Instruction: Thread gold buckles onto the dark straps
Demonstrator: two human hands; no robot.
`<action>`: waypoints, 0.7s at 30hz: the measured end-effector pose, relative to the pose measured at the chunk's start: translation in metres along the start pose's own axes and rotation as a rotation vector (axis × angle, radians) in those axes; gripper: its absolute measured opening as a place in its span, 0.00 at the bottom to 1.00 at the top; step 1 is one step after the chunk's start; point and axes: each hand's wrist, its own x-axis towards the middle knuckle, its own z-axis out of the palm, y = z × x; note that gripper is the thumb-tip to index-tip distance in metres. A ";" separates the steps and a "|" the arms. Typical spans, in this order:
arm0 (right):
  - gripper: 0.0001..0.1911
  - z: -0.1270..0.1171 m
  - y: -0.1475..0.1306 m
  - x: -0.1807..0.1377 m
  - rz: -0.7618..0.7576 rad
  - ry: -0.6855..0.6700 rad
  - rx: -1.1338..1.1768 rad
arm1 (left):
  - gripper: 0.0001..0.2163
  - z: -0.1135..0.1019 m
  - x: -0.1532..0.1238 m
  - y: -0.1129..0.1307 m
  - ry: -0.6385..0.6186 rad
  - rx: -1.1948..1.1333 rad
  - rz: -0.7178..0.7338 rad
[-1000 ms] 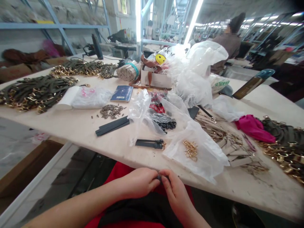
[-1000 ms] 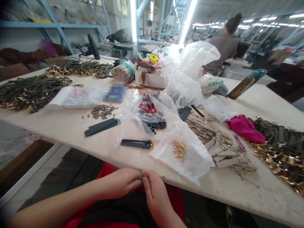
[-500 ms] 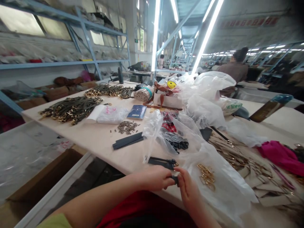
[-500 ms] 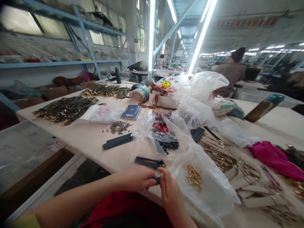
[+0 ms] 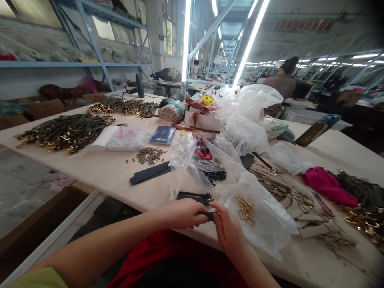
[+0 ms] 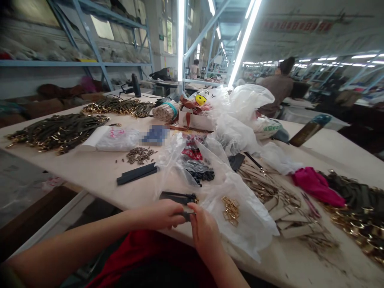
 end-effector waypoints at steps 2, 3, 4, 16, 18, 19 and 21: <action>0.12 0.001 -0.002 -0.002 0.006 -0.008 0.014 | 0.11 0.004 0.000 0.001 0.025 0.040 0.014; 0.12 0.001 -0.002 -0.004 0.011 -0.014 0.026 | 0.11 0.006 0.000 0.002 0.032 0.061 0.020; 0.12 0.002 -0.002 -0.007 0.014 -0.019 0.040 | 0.11 0.008 -0.001 0.005 0.033 0.087 0.027; 0.19 0.003 0.011 -0.001 0.230 -0.103 0.139 | 0.12 0.012 0.017 -0.006 0.206 0.466 0.019; 0.23 0.005 0.021 0.006 0.364 -0.018 0.139 | 0.11 0.010 0.028 -0.022 0.342 0.530 0.012; 0.24 0.007 0.025 0.008 0.403 0.000 0.146 | 0.10 0.009 0.033 -0.030 0.369 0.551 0.008; 0.24 0.012 0.030 0.008 0.432 -0.015 0.174 | 0.09 0.011 0.043 -0.041 0.380 0.568 0.015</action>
